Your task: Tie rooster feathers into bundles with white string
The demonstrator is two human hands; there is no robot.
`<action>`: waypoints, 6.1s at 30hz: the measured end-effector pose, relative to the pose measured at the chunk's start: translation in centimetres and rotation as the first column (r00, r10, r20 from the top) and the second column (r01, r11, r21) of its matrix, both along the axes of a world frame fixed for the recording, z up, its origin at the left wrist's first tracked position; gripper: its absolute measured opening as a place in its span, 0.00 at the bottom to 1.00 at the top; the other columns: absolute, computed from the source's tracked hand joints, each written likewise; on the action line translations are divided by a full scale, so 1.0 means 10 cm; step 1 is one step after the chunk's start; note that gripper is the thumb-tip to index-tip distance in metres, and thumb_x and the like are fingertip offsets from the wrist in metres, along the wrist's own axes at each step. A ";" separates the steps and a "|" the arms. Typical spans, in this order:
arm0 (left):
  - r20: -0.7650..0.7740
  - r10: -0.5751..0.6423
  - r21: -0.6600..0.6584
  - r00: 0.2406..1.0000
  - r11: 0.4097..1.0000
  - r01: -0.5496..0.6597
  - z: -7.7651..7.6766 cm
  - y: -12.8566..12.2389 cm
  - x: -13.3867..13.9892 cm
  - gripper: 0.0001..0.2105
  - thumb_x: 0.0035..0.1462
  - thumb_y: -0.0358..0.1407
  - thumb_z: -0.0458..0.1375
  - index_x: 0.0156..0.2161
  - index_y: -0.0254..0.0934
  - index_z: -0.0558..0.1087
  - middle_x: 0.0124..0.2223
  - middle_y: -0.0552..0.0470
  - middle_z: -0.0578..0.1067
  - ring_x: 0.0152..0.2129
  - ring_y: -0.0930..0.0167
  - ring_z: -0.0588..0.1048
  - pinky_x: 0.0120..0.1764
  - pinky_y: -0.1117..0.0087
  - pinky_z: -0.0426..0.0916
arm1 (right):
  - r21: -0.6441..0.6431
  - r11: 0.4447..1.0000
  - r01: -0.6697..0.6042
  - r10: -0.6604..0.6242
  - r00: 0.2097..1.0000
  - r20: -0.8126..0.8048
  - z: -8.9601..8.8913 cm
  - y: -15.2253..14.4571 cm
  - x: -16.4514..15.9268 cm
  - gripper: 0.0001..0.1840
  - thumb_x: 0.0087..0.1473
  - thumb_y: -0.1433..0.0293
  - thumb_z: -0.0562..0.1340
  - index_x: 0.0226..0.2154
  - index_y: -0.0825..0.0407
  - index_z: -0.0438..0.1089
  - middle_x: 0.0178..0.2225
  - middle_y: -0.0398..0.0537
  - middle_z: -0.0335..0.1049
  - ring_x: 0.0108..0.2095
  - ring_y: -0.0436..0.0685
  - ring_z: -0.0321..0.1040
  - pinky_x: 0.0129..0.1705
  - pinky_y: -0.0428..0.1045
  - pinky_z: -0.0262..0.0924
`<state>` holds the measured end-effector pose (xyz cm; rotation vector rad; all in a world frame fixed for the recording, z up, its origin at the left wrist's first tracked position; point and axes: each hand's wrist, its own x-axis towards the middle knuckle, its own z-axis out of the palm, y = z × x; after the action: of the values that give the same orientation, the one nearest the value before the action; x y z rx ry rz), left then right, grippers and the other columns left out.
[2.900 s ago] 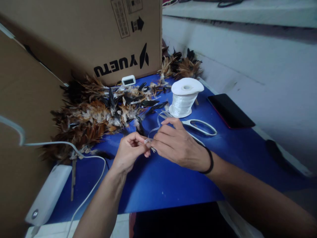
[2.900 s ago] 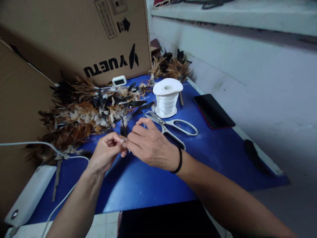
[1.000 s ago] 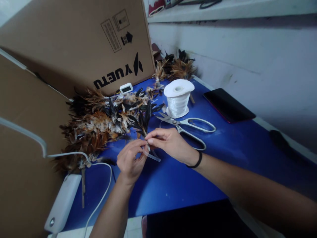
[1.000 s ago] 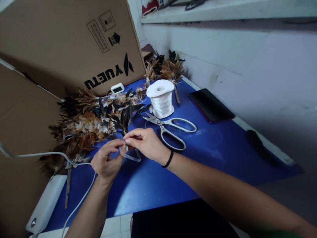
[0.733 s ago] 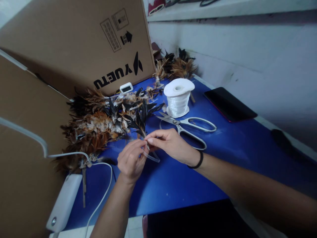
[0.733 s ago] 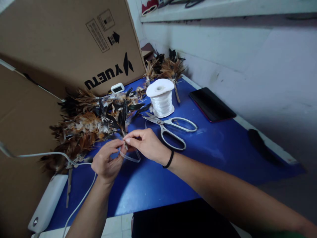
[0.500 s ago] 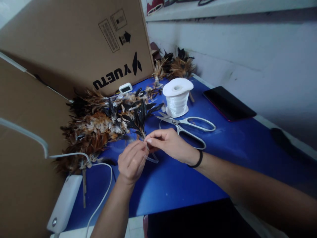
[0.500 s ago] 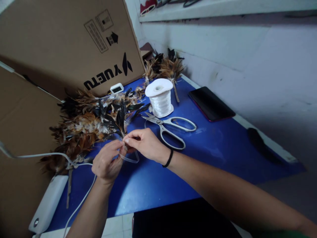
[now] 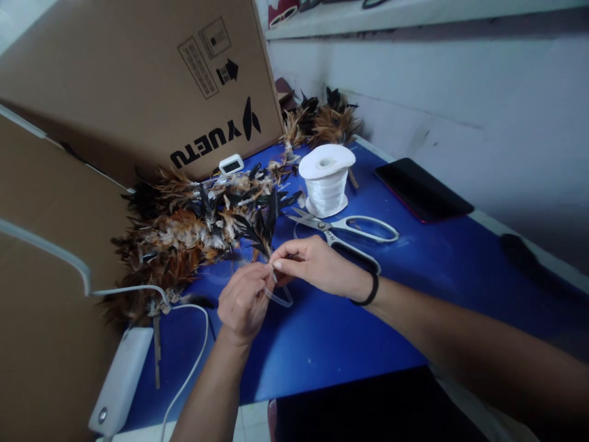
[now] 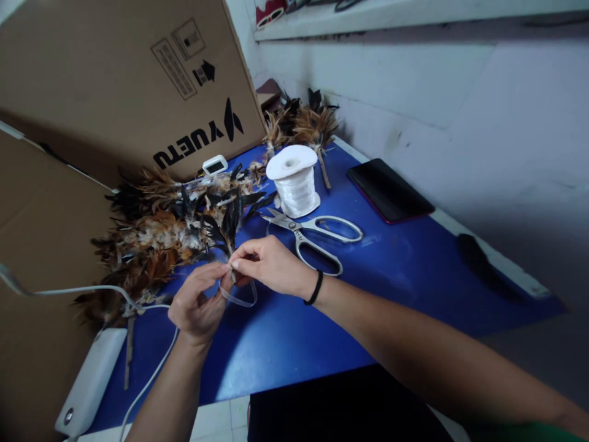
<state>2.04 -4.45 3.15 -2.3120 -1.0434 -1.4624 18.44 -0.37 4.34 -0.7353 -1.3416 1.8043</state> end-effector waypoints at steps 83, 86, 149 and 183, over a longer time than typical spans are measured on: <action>0.773 0.404 -0.631 0.488 0.569 0.528 -0.07 0.23 -0.10 0.15 0.44 0.39 0.66 0.33 0.30 0.69 0.28 0.50 0.76 0.19 0.75 0.74 0.23 0.76 0.69 | 0.605 0.662 -0.444 -0.660 0.038 0.750 -0.21 -0.11 1.00 0.14 0.53 0.72 0.58 0.44 0.53 0.65 0.40 0.54 0.68 0.39 0.61 0.68 0.38 0.52 0.59; 0.743 0.429 -0.666 0.514 0.551 0.503 -0.09 0.24 -0.12 0.15 0.43 0.37 0.67 0.34 0.29 0.72 0.29 0.49 0.76 0.24 0.71 0.77 0.29 0.72 0.73 | 0.598 0.667 -0.444 -0.654 0.036 0.756 -0.16 -0.06 0.97 0.15 0.51 0.71 0.59 0.44 0.54 0.64 0.38 0.55 0.69 0.40 0.62 0.68 0.38 0.52 0.58; 0.808 0.394 -0.586 0.438 0.467 0.662 -0.11 0.21 -0.05 0.17 0.48 0.44 0.62 0.35 0.31 0.68 0.25 0.51 0.73 0.17 0.74 0.73 0.22 0.73 0.68 | 0.320 0.844 0.431 -0.523 0.794 0.310 -0.15 0.09 0.21 0.27 0.39 0.63 0.69 0.42 0.51 0.61 0.26 0.42 0.69 0.26 0.52 0.65 0.31 0.49 0.60; 0.870 0.426 -0.490 0.248 0.802 0.342 0.14 0.24 -0.29 0.08 0.45 0.32 0.65 0.30 0.33 0.70 0.25 0.56 0.72 0.20 0.79 0.70 0.25 0.78 0.64 | -0.207 0.868 -0.451 0.479 0.871 0.109 -0.10 -0.30 0.34 0.26 0.54 0.52 0.58 0.48 0.52 0.61 0.29 0.44 0.60 0.24 0.46 0.55 0.26 0.43 0.53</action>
<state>-0.90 -2.08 4.57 -1.2116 -2.1038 -3.0553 21.87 -3.35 3.38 -0.6959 -1.5794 2.3128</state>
